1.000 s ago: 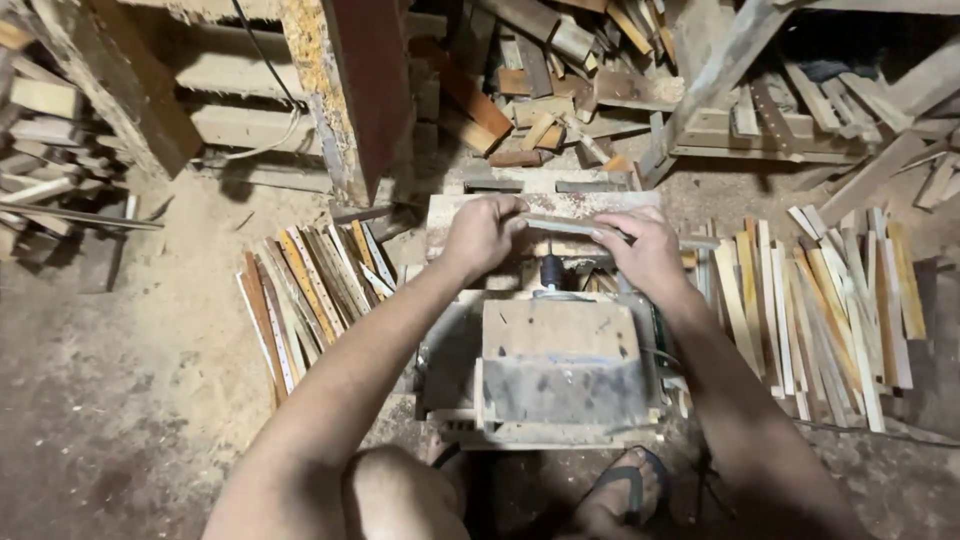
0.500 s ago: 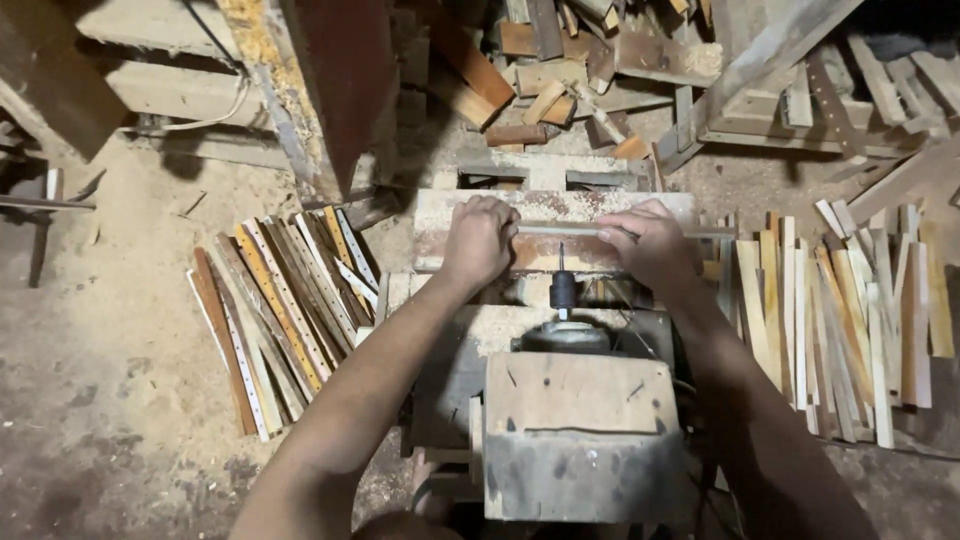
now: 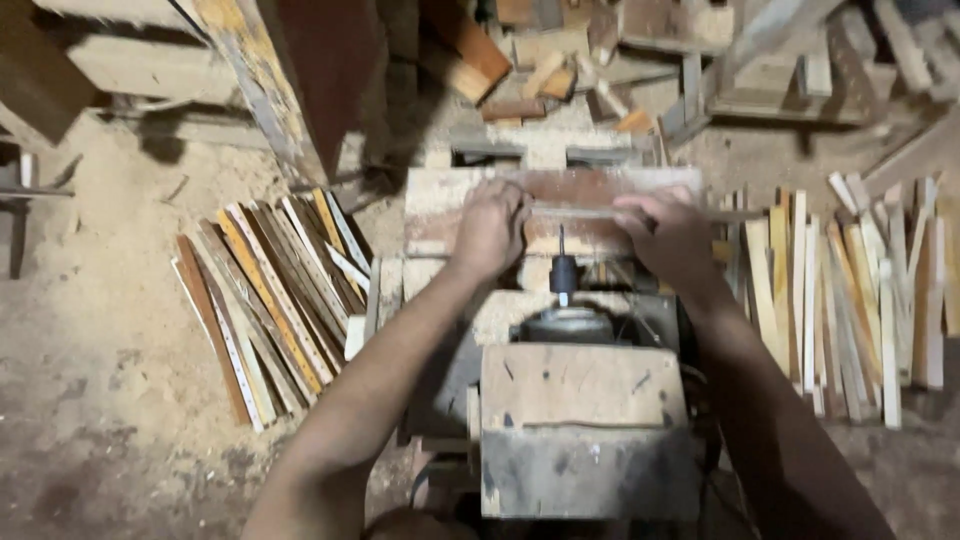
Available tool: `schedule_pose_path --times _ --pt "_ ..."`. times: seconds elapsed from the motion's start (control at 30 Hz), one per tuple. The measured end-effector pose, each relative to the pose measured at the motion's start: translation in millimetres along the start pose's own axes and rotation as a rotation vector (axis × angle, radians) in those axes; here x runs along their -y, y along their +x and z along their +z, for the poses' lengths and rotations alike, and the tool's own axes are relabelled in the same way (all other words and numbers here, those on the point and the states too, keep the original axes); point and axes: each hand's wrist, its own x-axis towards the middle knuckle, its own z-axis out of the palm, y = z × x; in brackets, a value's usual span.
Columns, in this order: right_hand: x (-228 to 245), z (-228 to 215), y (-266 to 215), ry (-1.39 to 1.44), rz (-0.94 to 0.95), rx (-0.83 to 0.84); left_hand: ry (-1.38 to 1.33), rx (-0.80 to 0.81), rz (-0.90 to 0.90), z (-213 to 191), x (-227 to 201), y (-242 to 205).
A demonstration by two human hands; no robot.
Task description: Drilling holes into thin wooden strips using a mounted electric drill.
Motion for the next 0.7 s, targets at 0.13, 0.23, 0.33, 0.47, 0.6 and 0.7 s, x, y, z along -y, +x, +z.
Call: schedule_pose_path --times 0.13,0.23,0.33,0.47,0.6,0.7 --pt "4 22 -1 -0.046 -0.022 -0.119 -0.011 0.004 0.036 -7 -17 6" --pt "11 34 -11 -0.095 -0.043 -0.138 -0.088 0.015 0.028 -8 -27 -4" --pt "16 25 -9 -0.050 0.037 -0.077 -0.120 -0.010 0.034 8 -17 -4" --pt "31 7 -3 0.088 0.103 -0.074 -0.106 -0.028 0.058 18 -13 -6" --pt "29 3 -4 0.122 0.120 -0.050 -0.126 -0.022 0.073 21 -10 -6" --pt "34 -1 -1 0.164 0.153 -0.024 -0.157 -0.040 0.097 10 -17 -3"
